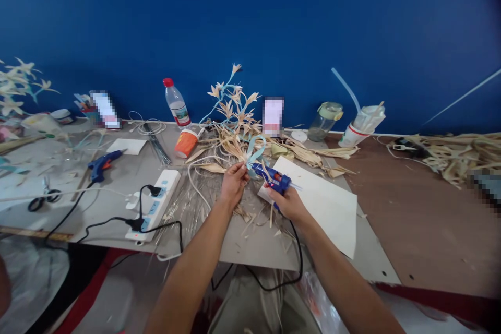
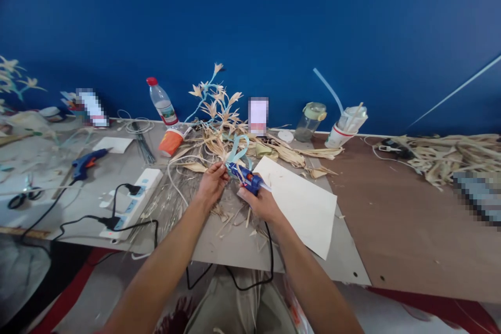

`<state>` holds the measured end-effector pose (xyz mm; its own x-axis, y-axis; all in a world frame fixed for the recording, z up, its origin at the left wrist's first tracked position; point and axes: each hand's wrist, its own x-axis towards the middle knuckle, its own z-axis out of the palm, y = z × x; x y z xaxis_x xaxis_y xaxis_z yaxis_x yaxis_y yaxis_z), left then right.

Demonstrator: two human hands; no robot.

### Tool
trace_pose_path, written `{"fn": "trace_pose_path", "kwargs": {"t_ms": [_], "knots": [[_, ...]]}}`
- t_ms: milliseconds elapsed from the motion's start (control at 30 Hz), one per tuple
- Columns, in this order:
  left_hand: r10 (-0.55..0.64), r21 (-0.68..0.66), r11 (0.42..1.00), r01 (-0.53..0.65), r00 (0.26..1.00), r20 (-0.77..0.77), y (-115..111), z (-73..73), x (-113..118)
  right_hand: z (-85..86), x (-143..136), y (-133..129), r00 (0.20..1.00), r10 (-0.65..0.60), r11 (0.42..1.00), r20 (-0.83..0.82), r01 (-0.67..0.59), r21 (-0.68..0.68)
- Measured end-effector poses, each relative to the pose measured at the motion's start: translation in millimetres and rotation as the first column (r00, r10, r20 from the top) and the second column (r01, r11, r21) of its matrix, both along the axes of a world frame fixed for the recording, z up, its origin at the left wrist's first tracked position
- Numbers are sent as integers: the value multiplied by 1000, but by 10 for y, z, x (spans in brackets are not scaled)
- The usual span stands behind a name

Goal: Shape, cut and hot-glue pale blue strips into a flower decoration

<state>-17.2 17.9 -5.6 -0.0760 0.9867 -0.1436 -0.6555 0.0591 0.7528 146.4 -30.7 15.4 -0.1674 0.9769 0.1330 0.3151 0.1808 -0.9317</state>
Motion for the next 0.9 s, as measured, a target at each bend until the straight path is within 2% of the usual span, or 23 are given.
{"fn": "trace_pose_path", "kwargs": {"t_ms": [233,467,900], "knots": [[-23,-7,1000,23,1000,-2,-21,26,8,2,2,6,999,4,998,35,-6,57],[-15,-10,1000,15,1000,10,-24,29,8,13,8,-4,997,63,991,35,-67,119],[-23,-15,1000,23,1000,-2,-20,43,5,68,-5,-16,995,83,989,52,-89,122]]}}
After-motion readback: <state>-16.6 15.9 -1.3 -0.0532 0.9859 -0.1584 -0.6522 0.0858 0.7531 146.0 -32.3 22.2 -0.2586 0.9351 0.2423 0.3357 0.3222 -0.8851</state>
